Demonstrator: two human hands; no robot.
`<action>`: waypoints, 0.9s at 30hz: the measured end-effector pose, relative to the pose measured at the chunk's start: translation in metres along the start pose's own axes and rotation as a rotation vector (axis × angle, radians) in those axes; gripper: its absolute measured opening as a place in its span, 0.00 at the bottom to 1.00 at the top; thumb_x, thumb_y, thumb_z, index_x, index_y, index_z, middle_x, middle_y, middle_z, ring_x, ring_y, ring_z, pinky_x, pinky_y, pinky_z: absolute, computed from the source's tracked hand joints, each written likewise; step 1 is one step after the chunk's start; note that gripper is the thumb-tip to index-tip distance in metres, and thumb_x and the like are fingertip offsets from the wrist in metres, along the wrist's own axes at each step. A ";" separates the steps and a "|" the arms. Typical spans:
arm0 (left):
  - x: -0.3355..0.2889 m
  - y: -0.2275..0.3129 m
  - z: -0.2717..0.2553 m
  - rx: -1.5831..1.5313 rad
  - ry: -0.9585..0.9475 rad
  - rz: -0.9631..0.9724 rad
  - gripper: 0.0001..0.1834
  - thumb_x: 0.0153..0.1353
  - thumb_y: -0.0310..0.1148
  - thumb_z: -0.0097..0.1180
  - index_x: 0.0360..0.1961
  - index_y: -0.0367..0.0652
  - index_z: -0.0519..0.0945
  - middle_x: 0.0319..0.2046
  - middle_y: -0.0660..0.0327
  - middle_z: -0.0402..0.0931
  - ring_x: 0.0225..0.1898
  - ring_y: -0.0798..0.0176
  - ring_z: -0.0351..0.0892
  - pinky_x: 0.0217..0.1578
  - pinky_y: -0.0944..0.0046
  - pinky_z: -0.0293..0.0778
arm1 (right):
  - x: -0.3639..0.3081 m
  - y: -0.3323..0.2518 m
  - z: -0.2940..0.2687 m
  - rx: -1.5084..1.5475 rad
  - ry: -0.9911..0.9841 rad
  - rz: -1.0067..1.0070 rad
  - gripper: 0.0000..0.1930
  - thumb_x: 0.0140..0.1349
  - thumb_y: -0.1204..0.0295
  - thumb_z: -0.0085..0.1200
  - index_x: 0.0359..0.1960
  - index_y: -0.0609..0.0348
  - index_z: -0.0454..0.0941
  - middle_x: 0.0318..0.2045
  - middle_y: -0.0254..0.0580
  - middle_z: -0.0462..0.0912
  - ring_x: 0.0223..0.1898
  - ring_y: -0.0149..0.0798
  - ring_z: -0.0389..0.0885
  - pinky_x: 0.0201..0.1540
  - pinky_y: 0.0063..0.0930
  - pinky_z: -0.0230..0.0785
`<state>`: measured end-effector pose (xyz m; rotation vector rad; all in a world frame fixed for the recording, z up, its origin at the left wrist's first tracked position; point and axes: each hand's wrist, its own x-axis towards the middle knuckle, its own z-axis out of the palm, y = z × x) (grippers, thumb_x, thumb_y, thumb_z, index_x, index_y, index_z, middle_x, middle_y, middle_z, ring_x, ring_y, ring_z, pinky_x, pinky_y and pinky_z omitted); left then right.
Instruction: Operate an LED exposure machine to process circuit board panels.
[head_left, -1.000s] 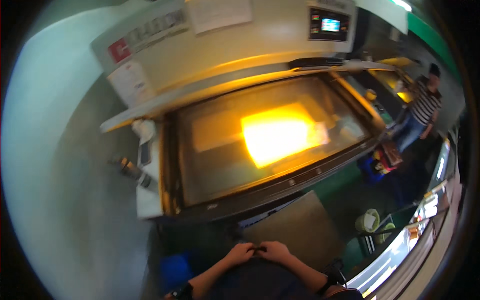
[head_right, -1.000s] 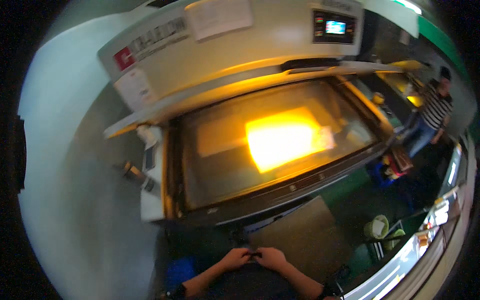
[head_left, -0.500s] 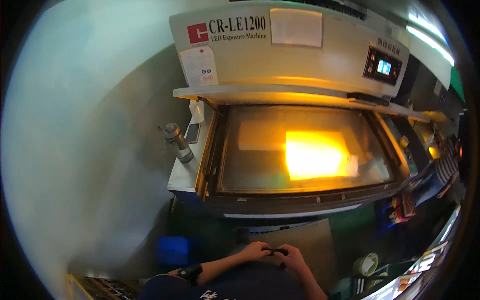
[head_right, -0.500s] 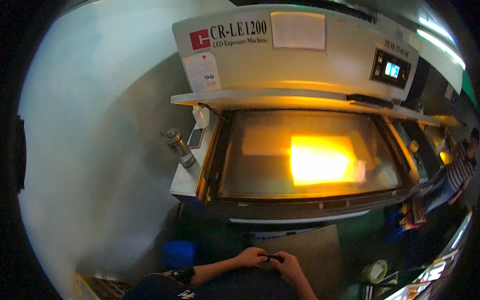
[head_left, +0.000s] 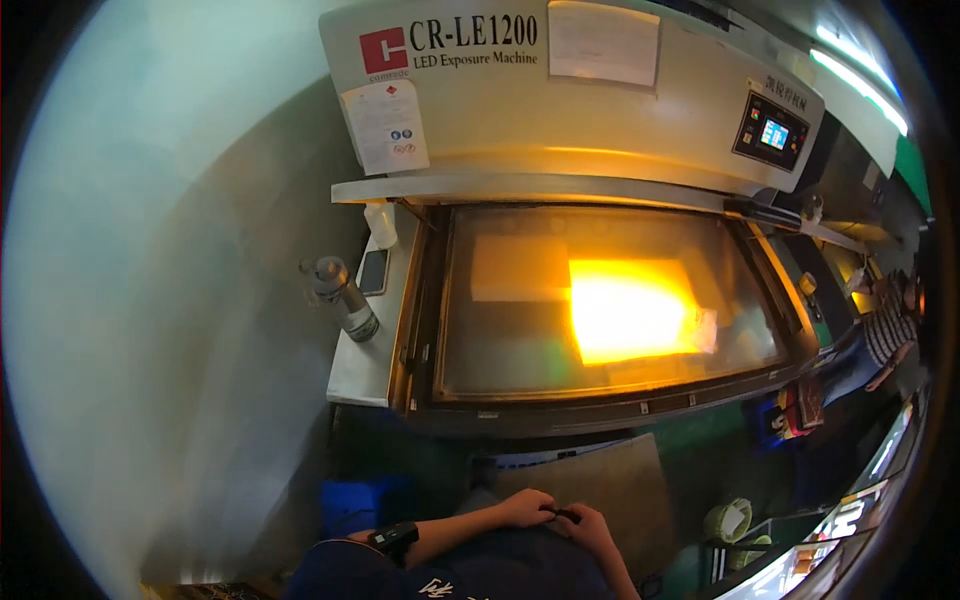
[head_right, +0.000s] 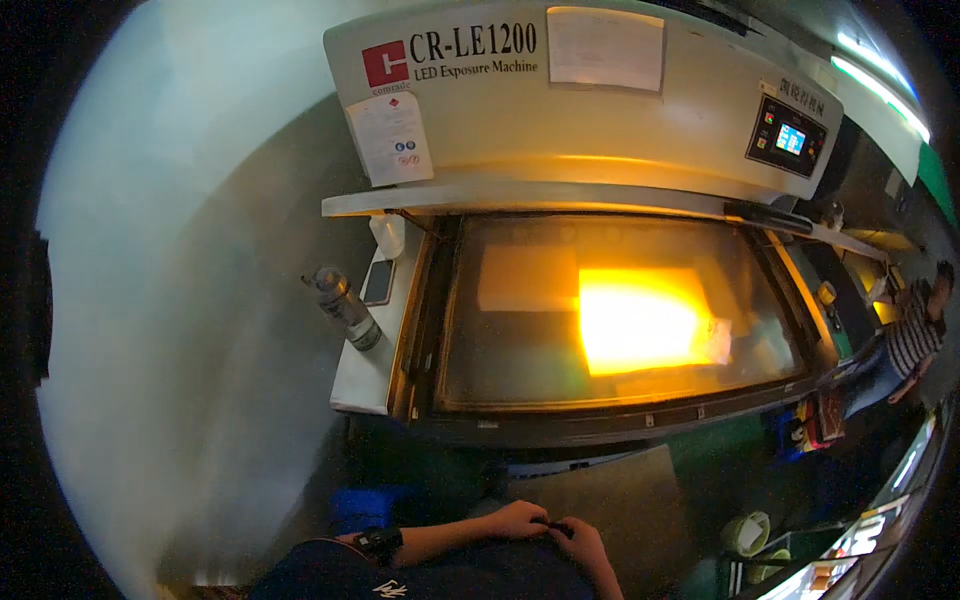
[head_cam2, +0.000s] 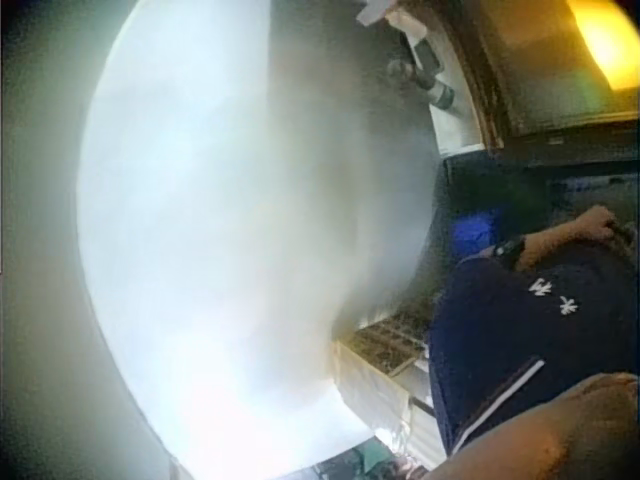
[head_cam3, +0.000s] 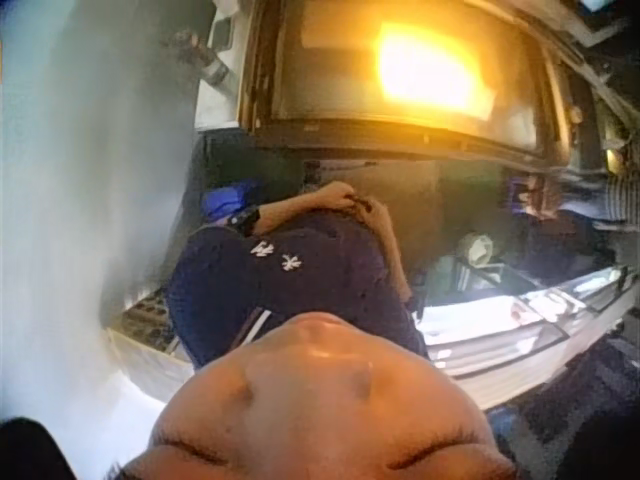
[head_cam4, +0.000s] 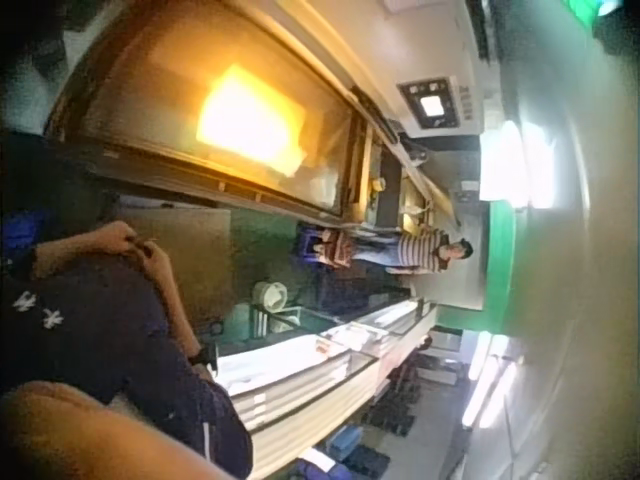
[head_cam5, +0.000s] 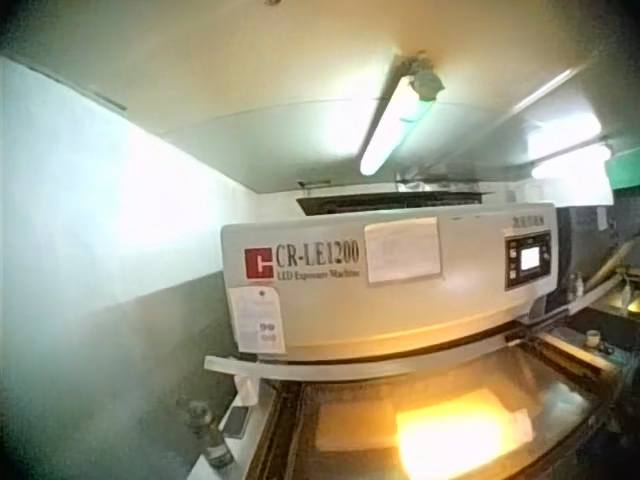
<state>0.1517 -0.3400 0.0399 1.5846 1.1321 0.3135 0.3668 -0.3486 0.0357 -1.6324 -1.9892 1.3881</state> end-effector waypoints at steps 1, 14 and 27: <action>0.001 -0.009 -0.008 0.004 0.011 0.013 0.16 0.57 0.38 0.56 0.41 0.38 0.83 0.37 0.49 0.82 0.40 0.47 0.82 0.43 0.52 0.76 | 0.005 -0.007 0.001 0.014 -0.019 -0.021 0.14 0.57 0.64 0.63 0.40 0.61 0.83 0.33 0.46 0.85 0.37 0.40 0.86 0.41 0.33 0.76; 0.020 -0.040 -0.176 -0.206 0.284 -0.208 0.15 0.61 0.38 0.57 0.43 0.39 0.84 0.34 0.56 0.84 0.35 0.62 0.83 0.39 0.61 0.76 | 0.149 -0.143 -0.010 0.113 0.066 -0.083 0.14 0.56 0.64 0.64 0.39 0.60 0.83 0.32 0.47 0.85 0.34 0.42 0.85 0.39 0.33 0.76; 0.024 -0.089 -0.254 -0.282 0.348 -0.027 0.14 0.62 0.36 0.59 0.46 0.41 0.82 0.35 0.59 0.82 0.36 0.65 0.79 0.41 0.62 0.74 | 0.269 -0.146 0.010 -0.163 -0.124 -0.263 0.16 0.59 0.59 0.60 0.36 0.61 0.82 0.32 0.50 0.84 0.35 0.46 0.84 0.40 0.38 0.75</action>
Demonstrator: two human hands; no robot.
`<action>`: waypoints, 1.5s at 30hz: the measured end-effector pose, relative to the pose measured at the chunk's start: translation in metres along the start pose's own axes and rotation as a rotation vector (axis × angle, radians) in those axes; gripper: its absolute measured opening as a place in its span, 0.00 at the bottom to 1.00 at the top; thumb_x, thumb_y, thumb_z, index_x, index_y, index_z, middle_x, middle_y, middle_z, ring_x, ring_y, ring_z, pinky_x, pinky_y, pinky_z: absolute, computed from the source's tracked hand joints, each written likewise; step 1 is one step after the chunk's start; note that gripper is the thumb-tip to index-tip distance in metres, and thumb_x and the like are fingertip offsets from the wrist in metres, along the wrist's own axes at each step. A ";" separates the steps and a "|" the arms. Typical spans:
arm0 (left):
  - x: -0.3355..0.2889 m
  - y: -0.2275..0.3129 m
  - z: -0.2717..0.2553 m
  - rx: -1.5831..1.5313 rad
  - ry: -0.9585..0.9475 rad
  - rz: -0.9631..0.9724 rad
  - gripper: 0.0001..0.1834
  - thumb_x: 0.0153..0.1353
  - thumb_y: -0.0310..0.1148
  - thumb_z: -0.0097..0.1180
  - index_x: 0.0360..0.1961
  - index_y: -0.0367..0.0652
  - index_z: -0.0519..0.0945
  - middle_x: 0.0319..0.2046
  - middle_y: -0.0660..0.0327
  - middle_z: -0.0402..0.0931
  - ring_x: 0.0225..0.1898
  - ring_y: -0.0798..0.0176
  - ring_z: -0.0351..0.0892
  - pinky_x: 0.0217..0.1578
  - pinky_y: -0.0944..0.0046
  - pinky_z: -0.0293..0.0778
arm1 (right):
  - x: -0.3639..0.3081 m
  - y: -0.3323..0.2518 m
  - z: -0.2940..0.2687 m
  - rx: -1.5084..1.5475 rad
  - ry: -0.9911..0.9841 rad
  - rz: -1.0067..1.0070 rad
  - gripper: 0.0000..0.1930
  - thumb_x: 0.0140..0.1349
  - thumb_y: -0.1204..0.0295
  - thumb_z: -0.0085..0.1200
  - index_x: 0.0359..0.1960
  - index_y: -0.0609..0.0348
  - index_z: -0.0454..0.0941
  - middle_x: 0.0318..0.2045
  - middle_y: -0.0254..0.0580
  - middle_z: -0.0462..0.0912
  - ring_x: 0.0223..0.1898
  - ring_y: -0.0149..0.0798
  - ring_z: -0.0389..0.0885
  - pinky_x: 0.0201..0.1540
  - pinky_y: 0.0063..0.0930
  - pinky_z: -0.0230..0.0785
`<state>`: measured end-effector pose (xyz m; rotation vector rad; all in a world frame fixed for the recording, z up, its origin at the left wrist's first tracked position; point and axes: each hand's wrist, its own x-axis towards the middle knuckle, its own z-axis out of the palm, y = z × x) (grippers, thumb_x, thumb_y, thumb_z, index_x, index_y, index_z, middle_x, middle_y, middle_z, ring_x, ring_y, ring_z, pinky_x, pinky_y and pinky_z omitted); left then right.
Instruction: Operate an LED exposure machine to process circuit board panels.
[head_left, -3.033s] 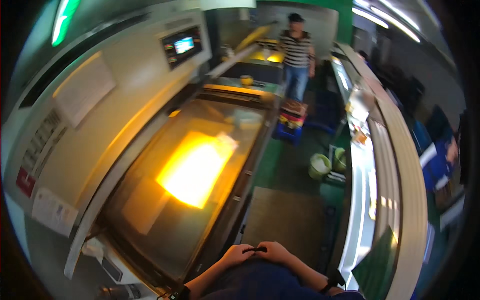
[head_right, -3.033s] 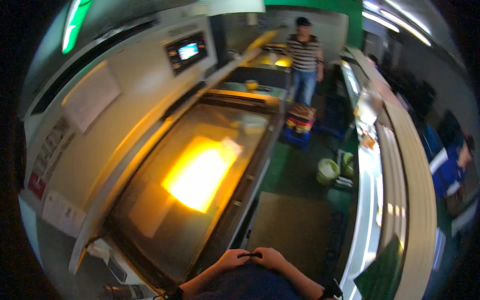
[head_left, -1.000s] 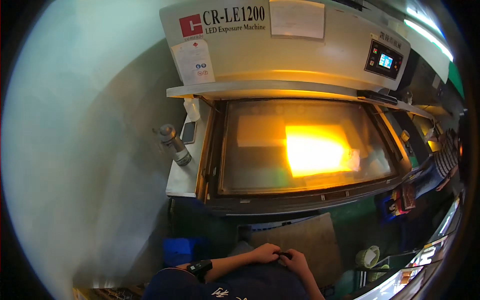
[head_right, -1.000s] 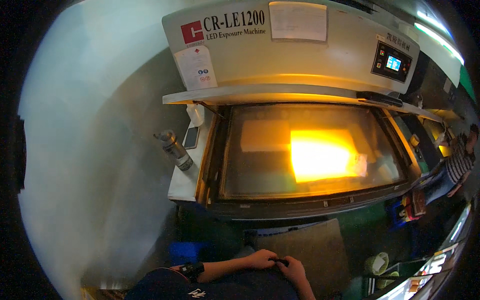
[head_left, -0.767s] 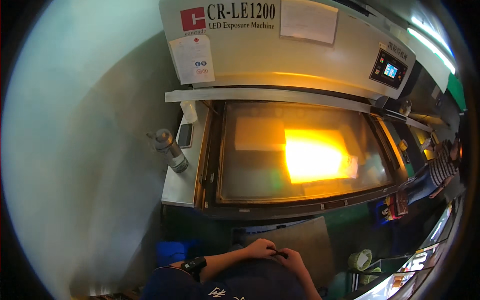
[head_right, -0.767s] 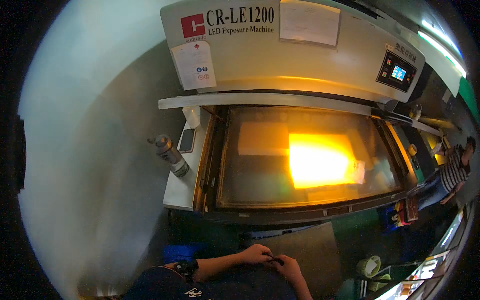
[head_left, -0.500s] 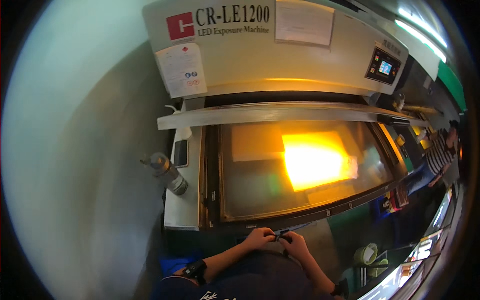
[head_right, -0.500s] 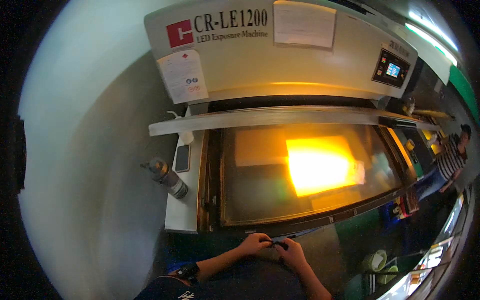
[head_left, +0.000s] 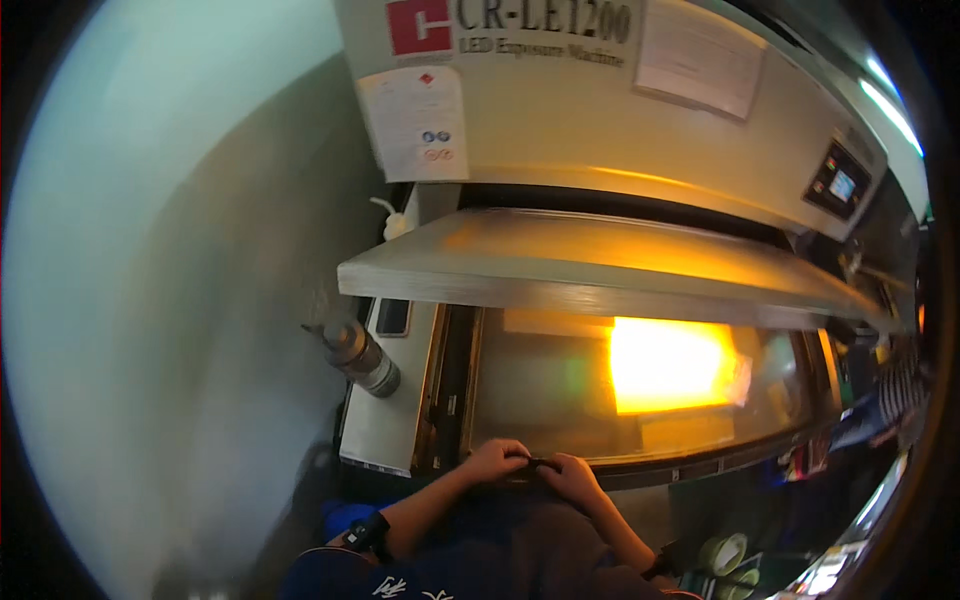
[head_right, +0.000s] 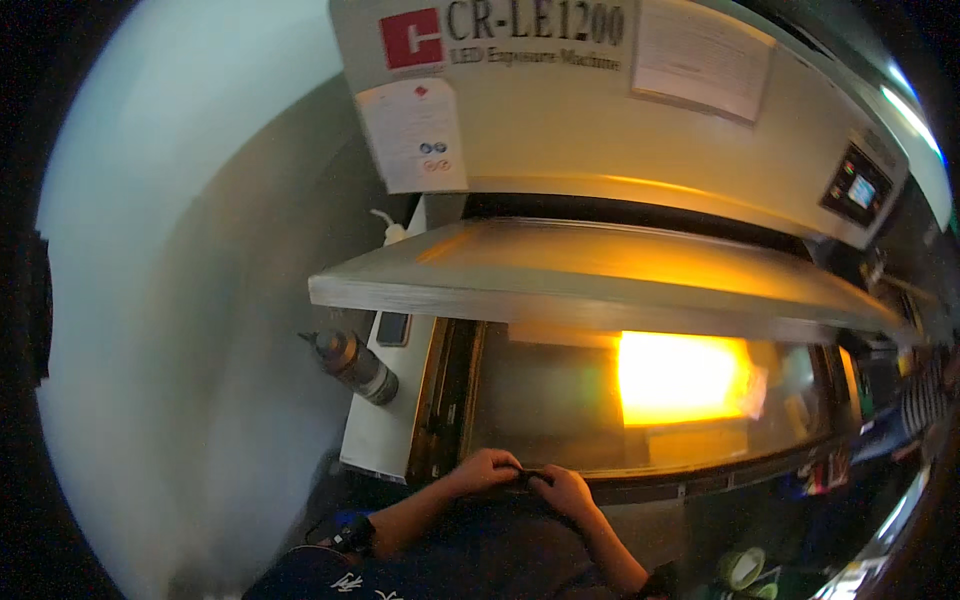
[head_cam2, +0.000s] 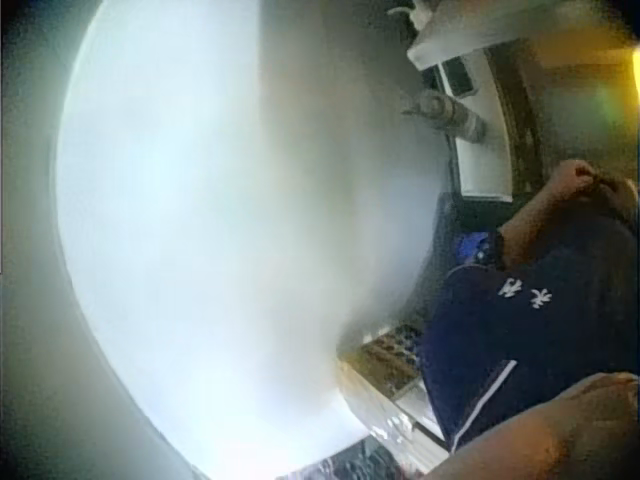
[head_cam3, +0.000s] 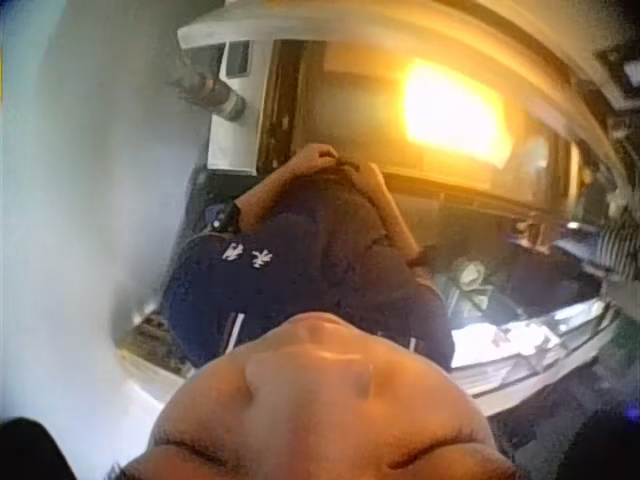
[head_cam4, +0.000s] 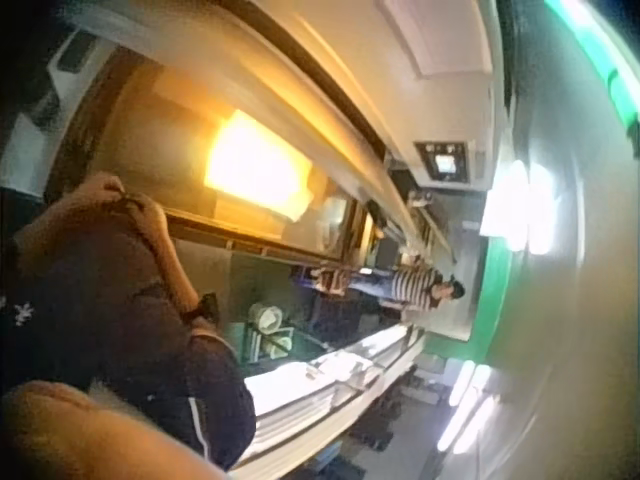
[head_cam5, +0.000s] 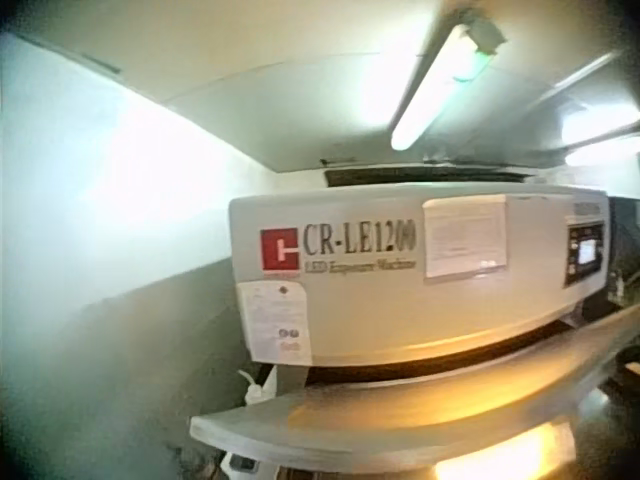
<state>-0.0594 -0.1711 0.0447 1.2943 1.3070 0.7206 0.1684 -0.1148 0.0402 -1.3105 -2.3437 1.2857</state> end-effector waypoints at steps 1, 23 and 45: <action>0.007 0.008 -0.011 -0.083 0.104 -0.110 0.13 0.63 0.36 0.59 0.46 0.41 0.82 0.35 0.59 0.82 0.36 0.65 0.79 0.41 0.62 0.74 | 0.006 -0.001 -0.012 -0.015 -0.027 -0.012 0.16 0.59 0.59 0.60 0.36 0.61 0.82 0.32 0.50 0.84 0.35 0.46 0.84 0.40 0.38 0.75; -0.162 -0.013 -0.300 -0.370 1.060 -0.309 0.25 0.65 0.43 0.55 0.59 0.43 0.71 0.49 0.62 0.79 0.44 0.69 0.78 0.41 0.60 0.76 | 0.045 0.110 -0.049 -0.129 0.092 0.386 0.18 0.60 0.49 0.55 0.31 0.49 0.86 0.24 0.40 0.86 0.29 0.43 0.86 0.35 0.40 0.77; 0.027 -0.080 -0.406 -0.617 0.749 -0.026 0.24 0.63 0.38 0.55 0.59 0.48 0.69 0.48 0.64 0.75 0.42 0.67 0.76 0.45 0.58 0.77 | -0.131 0.116 0.068 0.277 0.413 0.426 0.11 0.65 0.68 0.56 0.39 0.64 0.82 0.32 0.45 0.86 0.35 0.39 0.84 0.40 0.31 0.75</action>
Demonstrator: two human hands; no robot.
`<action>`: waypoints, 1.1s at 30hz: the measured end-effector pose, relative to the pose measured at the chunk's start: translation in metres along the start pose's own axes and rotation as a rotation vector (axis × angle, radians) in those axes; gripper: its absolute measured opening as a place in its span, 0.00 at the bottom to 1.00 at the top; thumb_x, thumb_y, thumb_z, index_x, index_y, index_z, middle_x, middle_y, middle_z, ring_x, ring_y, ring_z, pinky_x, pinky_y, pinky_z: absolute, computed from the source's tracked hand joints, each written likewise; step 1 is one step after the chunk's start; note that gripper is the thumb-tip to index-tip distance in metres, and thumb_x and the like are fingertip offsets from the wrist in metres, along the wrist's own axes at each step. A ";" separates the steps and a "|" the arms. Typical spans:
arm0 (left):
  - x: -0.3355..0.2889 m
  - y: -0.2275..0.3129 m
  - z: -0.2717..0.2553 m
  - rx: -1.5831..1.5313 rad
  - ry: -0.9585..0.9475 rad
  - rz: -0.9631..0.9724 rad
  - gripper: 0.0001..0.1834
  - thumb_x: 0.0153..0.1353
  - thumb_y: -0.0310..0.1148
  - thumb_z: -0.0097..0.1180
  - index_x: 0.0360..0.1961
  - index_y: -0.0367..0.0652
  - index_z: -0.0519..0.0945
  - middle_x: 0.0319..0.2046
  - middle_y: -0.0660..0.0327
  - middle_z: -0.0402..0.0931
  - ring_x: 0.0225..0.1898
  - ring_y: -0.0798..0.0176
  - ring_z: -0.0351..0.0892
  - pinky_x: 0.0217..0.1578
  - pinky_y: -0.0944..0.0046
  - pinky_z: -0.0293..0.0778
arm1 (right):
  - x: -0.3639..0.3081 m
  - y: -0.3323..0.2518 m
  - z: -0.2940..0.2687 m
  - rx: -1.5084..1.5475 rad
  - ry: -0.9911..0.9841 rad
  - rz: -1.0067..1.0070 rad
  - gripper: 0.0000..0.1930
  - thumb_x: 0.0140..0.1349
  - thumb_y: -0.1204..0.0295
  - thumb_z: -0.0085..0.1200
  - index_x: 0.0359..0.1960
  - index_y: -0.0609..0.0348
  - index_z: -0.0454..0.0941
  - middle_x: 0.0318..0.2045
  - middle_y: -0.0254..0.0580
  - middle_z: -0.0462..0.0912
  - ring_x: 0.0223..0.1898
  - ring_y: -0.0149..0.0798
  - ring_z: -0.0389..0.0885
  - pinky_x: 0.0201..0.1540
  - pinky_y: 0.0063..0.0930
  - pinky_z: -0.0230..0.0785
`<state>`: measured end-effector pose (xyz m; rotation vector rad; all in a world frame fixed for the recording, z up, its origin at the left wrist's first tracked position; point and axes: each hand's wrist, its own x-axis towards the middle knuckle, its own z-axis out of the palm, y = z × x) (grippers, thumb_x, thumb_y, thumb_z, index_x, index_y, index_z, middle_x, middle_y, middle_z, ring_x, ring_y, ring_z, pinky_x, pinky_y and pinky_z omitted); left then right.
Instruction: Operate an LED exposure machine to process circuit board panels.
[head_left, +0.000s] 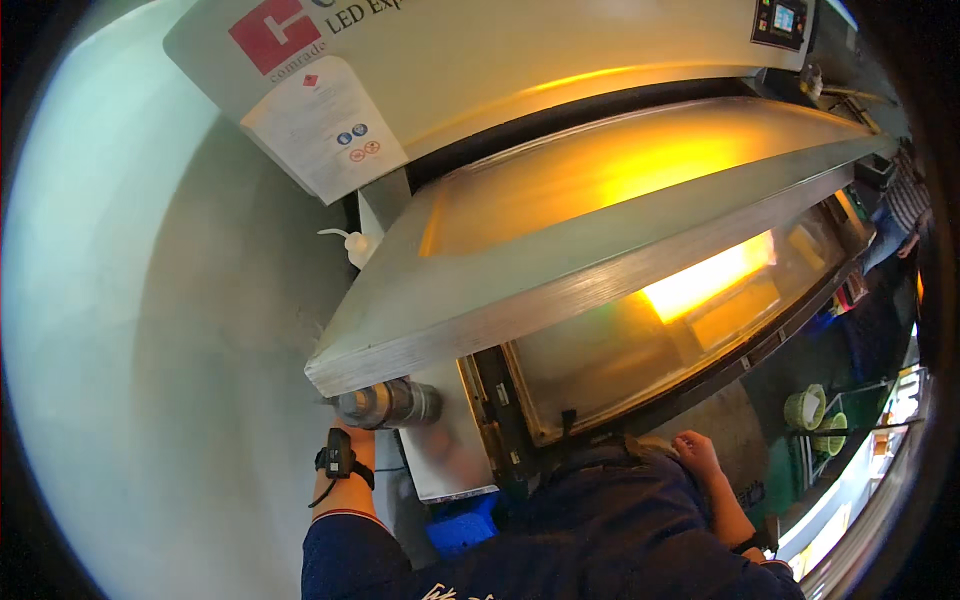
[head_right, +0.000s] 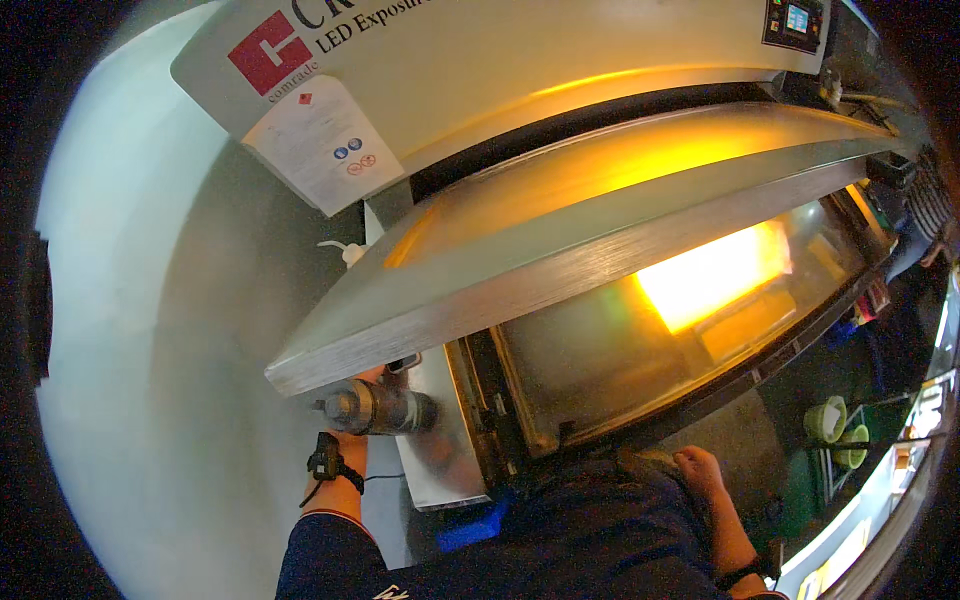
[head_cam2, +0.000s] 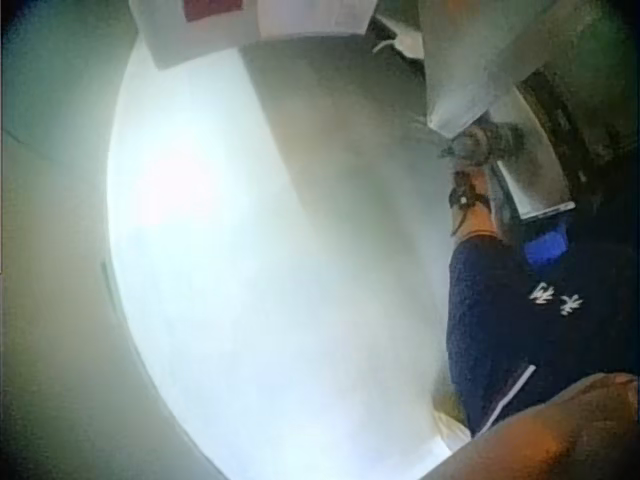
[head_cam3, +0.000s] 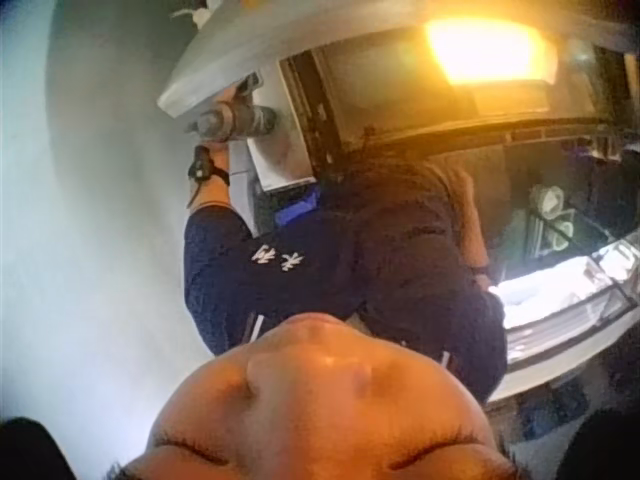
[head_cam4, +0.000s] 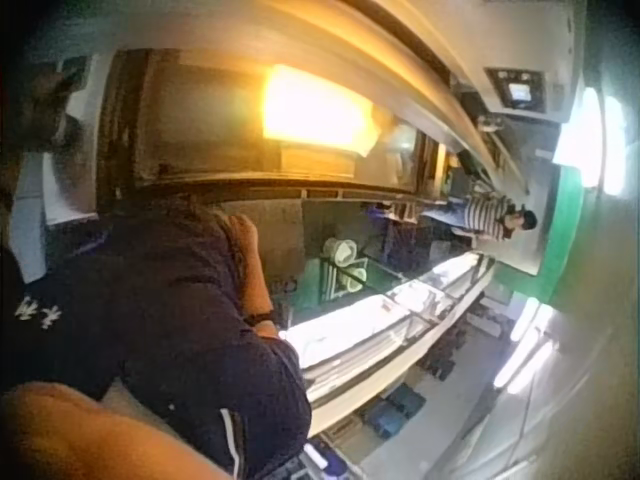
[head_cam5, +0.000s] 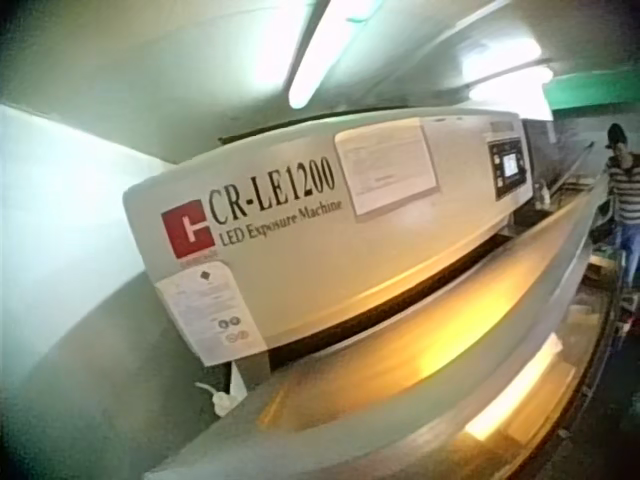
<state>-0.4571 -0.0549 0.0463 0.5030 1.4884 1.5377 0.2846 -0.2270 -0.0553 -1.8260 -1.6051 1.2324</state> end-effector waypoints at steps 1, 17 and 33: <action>0.001 0.001 -0.001 0.003 0.001 0.006 0.24 0.63 0.38 0.55 0.59 0.48 0.69 0.48 0.64 0.75 0.42 0.67 0.76 0.44 0.59 0.77 | 0.005 0.000 0.004 -0.008 -0.003 0.003 0.11 0.65 0.68 0.56 0.39 0.64 0.82 0.32 0.45 0.86 0.35 0.39 0.84 0.40 0.31 0.75; -0.097 -0.032 -0.052 0.021 0.154 -0.028 0.23 0.62 0.37 0.55 0.59 0.47 0.70 0.47 0.64 0.75 0.42 0.67 0.76 0.43 0.60 0.78 | 0.061 -0.077 0.023 -0.052 -0.069 -0.125 0.10 0.65 0.69 0.55 0.40 0.64 0.82 0.31 0.42 0.86 0.34 0.33 0.84 0.39 0.28 0.76; -0.069 -0.022 -0.046 0.034 0.137 0.022 0.23 0.62 0.37 0.55 0.58 0.46 0.70 0.47 0.64 0.76 0.41 0.67 0.76 0.42 0.61 0.78 | 0.060 -0.061 0.010 -0.101 -0.227 -0.102 0.12 0.64 0.66 0.57 0.41 0.62 0.82 0.32 0.45 0.86 0.33 0.36 0.85 0.40 0.30 0.76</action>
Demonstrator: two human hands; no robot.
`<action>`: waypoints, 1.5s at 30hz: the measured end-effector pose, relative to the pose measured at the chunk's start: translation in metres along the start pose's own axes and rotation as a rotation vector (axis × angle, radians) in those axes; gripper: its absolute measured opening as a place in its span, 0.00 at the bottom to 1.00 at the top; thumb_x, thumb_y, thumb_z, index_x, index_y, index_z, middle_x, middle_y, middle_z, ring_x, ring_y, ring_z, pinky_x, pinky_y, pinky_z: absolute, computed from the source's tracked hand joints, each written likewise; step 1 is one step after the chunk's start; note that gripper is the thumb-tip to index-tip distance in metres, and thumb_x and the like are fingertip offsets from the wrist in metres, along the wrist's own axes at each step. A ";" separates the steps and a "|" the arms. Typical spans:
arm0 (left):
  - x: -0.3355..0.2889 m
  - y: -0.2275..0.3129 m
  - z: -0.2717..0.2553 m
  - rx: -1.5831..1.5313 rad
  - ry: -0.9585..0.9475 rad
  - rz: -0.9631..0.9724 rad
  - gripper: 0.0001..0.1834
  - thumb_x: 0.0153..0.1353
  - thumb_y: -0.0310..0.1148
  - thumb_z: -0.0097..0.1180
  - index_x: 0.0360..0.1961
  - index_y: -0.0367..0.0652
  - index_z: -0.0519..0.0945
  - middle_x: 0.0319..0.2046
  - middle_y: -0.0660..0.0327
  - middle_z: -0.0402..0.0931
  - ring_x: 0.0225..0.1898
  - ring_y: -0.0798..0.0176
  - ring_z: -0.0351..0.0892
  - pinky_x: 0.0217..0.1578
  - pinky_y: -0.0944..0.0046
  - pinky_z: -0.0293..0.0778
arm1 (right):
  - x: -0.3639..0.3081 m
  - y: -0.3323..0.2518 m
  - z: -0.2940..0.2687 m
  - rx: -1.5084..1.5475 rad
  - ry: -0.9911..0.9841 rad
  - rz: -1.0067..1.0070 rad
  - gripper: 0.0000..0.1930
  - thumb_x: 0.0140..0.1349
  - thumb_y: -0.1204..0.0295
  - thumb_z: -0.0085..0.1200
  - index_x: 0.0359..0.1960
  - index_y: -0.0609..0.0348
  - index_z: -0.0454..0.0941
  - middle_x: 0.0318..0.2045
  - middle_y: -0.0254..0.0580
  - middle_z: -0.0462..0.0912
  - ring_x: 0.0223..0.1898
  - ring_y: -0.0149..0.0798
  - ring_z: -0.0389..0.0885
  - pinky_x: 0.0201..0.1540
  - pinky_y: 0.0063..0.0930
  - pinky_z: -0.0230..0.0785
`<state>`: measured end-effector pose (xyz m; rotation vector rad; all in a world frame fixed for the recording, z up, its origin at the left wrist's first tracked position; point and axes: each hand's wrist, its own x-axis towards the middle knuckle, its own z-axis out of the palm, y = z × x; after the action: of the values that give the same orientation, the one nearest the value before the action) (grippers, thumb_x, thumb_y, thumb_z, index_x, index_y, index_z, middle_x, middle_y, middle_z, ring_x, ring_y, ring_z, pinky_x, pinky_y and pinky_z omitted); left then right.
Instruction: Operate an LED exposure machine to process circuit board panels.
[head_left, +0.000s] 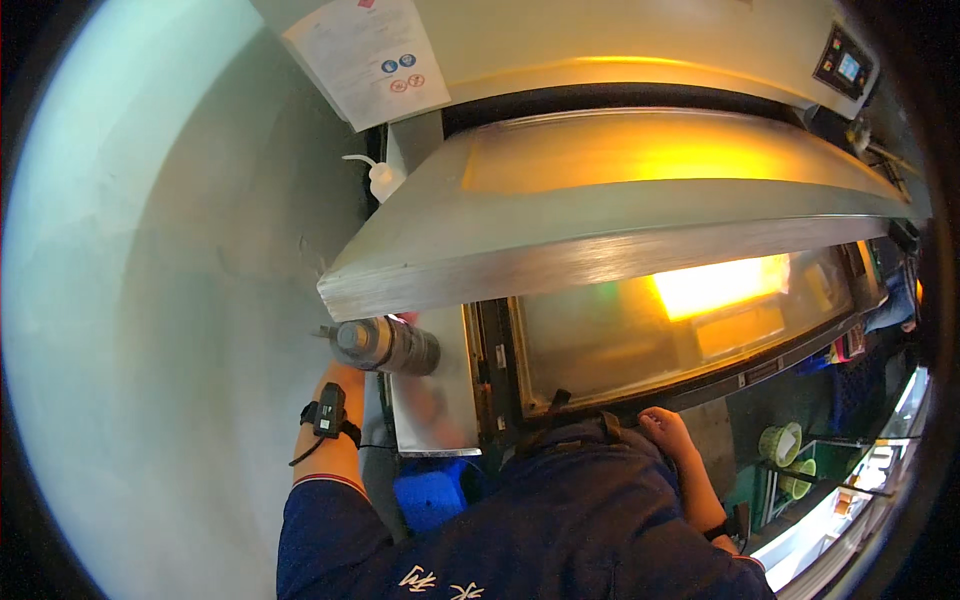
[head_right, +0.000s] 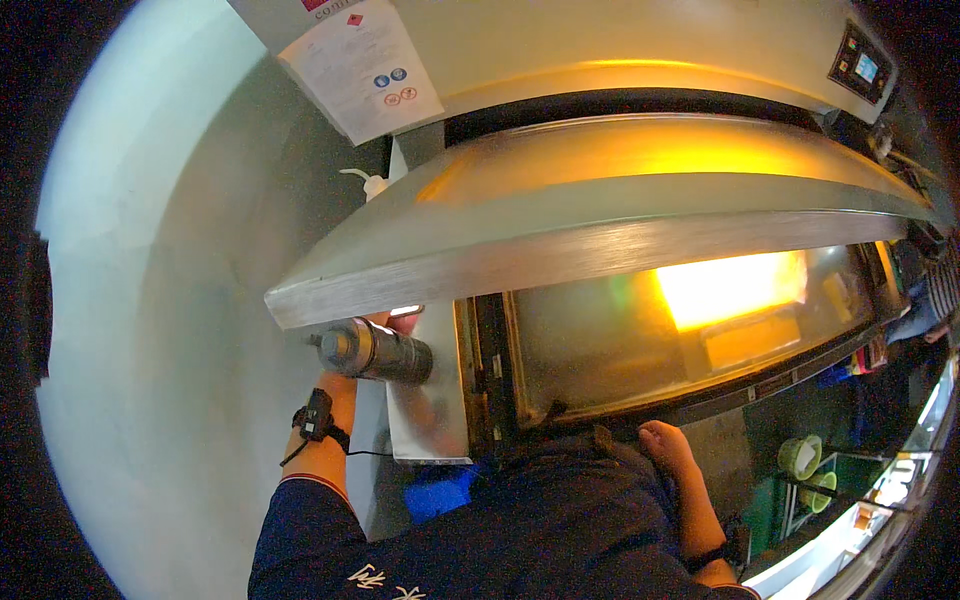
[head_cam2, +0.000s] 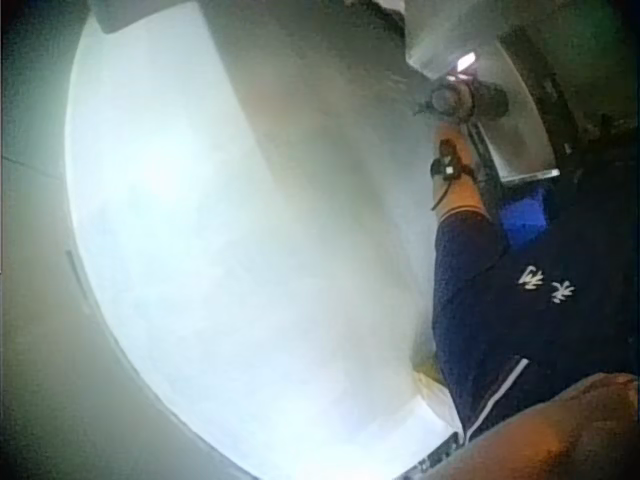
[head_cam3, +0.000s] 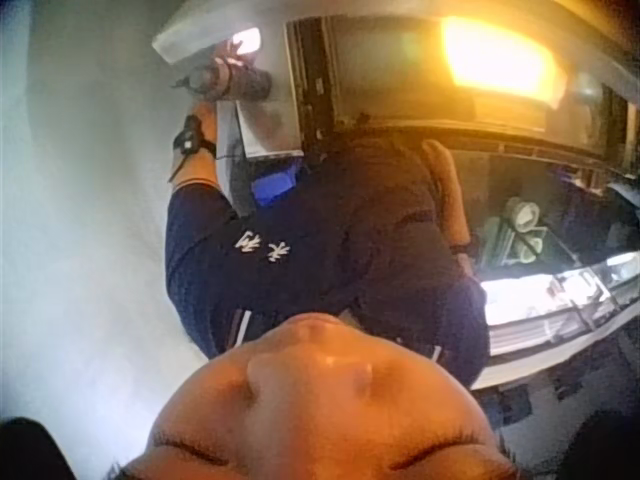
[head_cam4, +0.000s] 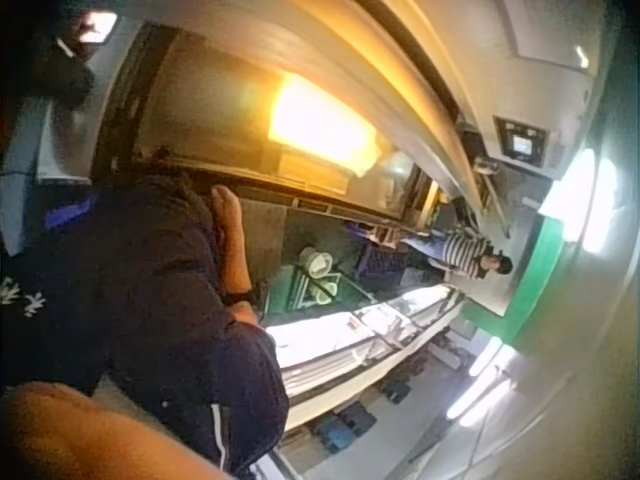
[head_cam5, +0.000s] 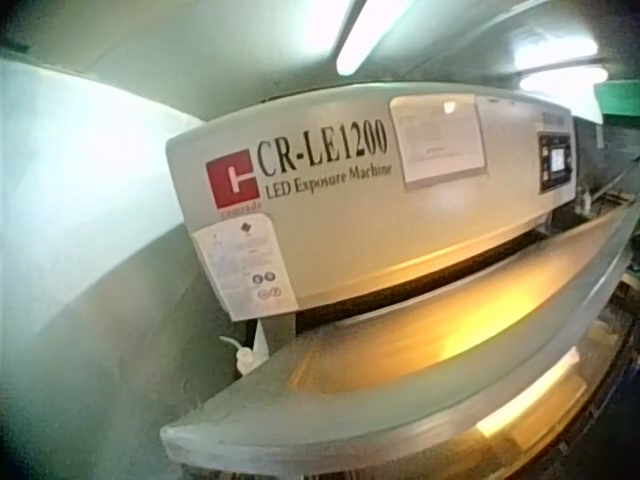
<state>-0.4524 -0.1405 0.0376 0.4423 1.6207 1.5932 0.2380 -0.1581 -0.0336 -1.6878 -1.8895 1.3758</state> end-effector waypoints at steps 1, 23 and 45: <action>-0.005 0.001 -0.003 0.005 0.006 0.004 0.23 0.62 0.37 0.55 0.58 0.46 0.70 0.47 0.64 0.76 0.41 0.67 0.76 0.42 0.61 0.78 | 0.001 -0.002 0.001 -0.001 -0.005 0.000 0.12 0.64 0.66 0.57 0.41 0.62 0.82 0.32 0.45 0.86 0.33 0.36 0.85 0.40 0.30 0.76; -0.088 -0.031 -0.022 0.010 0.011 -0.035 0.22 0.61 0.36 0.55 0.57 0.45 0.71 0.47 0.63 0.76 0.40 0.66 0.77 0.40 0.63 0.78 | 0.041 0.023 0.021 0.120 0.015 0.123 0.14 0.66 0.66 0.54 0.27 0.66 0.79 0.20 0.42 0.83 0.22 0.33 0.82 0.28 0.29 0.74; -0.068 -0.033 0.006 0.017 -0.062 -0.015 0.22 0.60 0.35 0.55 0.56 0.43 0.71 0.46 0.63 0.76 0.40 0.66 0.77 0.38 0.65 0.78 | 0.040 0.020 0.029 0.088 0.112 0.178 0.17 0.67 0.63 0.54 0.23 0.61 0.77 0.18 0.40 0.82 0.20 0.31 0.80 0.24 0.25 0.70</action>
<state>-0.3967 -0.1908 0.0269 0.4829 1.5888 1.5405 0.2186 -0.1389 -0.0788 -1.8850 -1.6288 1.3735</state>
